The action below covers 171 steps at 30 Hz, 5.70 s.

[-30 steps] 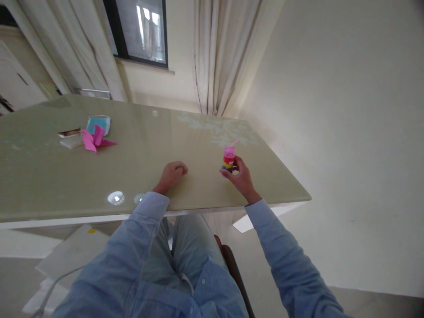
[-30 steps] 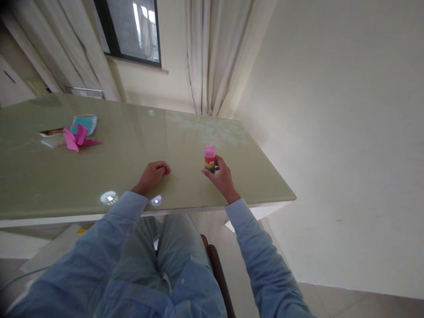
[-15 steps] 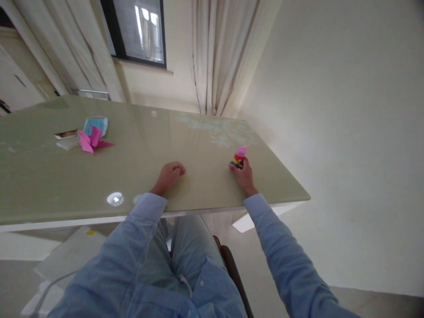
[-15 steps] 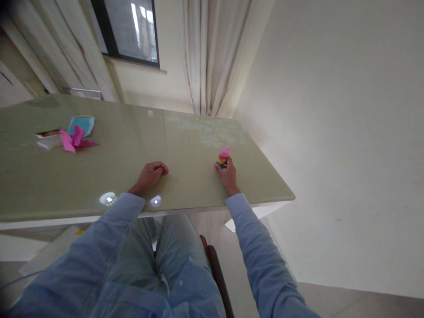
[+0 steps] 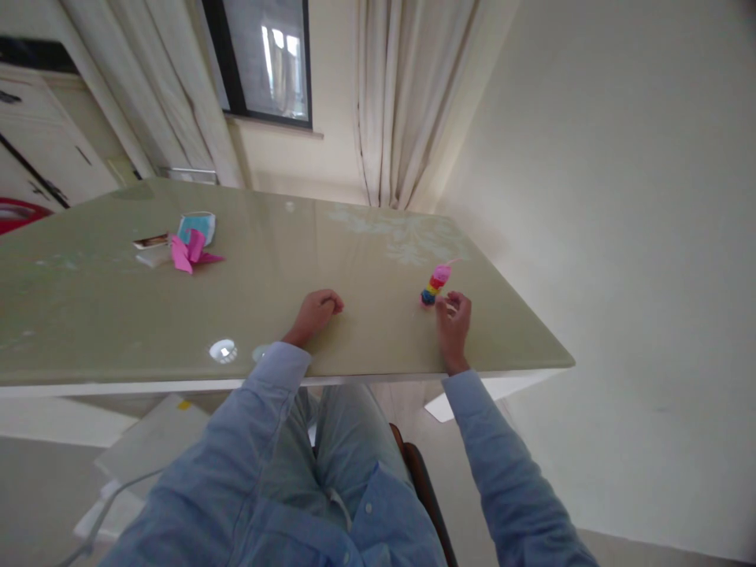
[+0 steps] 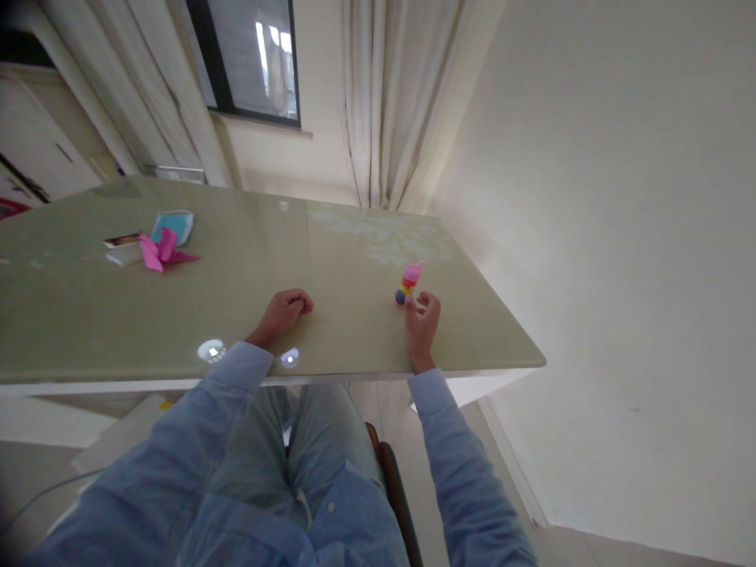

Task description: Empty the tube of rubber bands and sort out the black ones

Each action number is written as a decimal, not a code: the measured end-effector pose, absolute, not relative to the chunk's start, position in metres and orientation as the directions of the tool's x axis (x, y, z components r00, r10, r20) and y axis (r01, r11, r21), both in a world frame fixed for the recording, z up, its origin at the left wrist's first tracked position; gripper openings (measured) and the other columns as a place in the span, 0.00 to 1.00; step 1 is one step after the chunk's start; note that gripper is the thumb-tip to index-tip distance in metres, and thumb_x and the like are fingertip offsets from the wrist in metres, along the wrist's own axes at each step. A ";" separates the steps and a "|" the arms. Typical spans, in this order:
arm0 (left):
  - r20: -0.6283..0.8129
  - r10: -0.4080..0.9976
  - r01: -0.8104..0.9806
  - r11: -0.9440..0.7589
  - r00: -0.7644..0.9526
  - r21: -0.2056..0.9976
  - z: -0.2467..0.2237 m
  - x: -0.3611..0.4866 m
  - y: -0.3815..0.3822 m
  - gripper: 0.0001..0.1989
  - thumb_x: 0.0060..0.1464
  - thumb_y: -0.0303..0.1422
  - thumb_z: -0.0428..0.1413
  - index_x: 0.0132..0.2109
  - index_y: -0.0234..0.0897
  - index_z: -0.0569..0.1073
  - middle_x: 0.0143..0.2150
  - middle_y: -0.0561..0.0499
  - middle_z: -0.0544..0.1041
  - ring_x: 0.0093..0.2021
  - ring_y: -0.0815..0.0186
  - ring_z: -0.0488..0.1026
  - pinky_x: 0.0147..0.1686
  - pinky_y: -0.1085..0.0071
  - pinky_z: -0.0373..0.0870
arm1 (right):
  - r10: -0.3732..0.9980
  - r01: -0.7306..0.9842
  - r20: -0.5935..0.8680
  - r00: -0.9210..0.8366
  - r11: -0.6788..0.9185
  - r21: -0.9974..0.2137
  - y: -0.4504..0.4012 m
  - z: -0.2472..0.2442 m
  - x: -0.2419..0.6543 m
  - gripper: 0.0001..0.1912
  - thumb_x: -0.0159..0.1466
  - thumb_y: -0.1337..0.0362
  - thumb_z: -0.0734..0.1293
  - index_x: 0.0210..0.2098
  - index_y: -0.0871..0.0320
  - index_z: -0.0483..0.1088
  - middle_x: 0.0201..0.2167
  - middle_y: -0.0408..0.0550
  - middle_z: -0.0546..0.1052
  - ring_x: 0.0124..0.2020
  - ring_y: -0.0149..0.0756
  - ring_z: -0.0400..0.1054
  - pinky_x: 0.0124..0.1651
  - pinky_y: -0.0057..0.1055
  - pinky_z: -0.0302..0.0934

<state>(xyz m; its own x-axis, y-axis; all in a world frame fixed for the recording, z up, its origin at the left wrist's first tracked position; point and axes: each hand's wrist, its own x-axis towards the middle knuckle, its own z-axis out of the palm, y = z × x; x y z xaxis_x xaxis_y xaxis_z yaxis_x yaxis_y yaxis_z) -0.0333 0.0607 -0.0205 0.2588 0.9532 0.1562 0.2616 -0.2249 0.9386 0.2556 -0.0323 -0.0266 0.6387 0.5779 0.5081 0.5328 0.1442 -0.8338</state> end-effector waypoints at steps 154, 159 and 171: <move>0.182 0.861 0.406 -0.398 0.475 0.823 0.002 -0.041 0.097 0.12 0.50 0.40 0.58 0.36 0.34 0.74 0.29 0.55 0.72 0.29 0.68 0.64 0.31 0.71 0.58 | 0.981 -0.057 0.192 -0.031 0.190 -0.980 0.087 0.012 0.133 0.31 0.56 0.49 0.76 0.54 0.53 0.69 0.52 0.52 0.75 0.50 0.42 0.72 0.53 0.40 0.68; 0.178 0.884 0.421 -0.373 0.433 0.827 0.001 -0.039 0.098 0.13 0.49 0.41 0.58 0.34 0.35 0.72 0.27 0.56 0.70 0.27 0.69 0.63 0.29 0.72 0.57 | 0.984 0.046 0.177 0.012 0.177 -0.983 0.087 0.015 0.135 0.20 0.56 0.49 0.75 0.40 0.56 0.74 0.35 0.46 0.78 0.36 0.37 0.72 0.43 0.36 0.68; 0.193 0.880 0.413 -0.384 0.433 0.826 -0.004 -0.038 0.099 0.12 0.50 0.41 0.59 0.35 0.35 0.73 0.28 0.55 0.72 0.28 0.68 0.64 0.30 0.72 0.57 | 0.985 -0.079 0.170 -0.014 0.168 -0.983 0.087 0.014 0.134 0.29 0.54 0.50 0.77 0.51 0.53 0.71 0.44 0.47 0.77 0.41 0.36 0.72 0.47 0.34 0.69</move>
<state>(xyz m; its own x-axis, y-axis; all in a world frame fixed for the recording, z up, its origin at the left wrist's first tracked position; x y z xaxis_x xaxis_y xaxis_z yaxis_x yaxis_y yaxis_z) -0.0384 0.0990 -0.0041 0.4330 0.8804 0.1935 0.4126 -0.3844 0.8258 0.1340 0.0869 0.0137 -0.0142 0.9854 0.1699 -0.0789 0.1683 -0.9826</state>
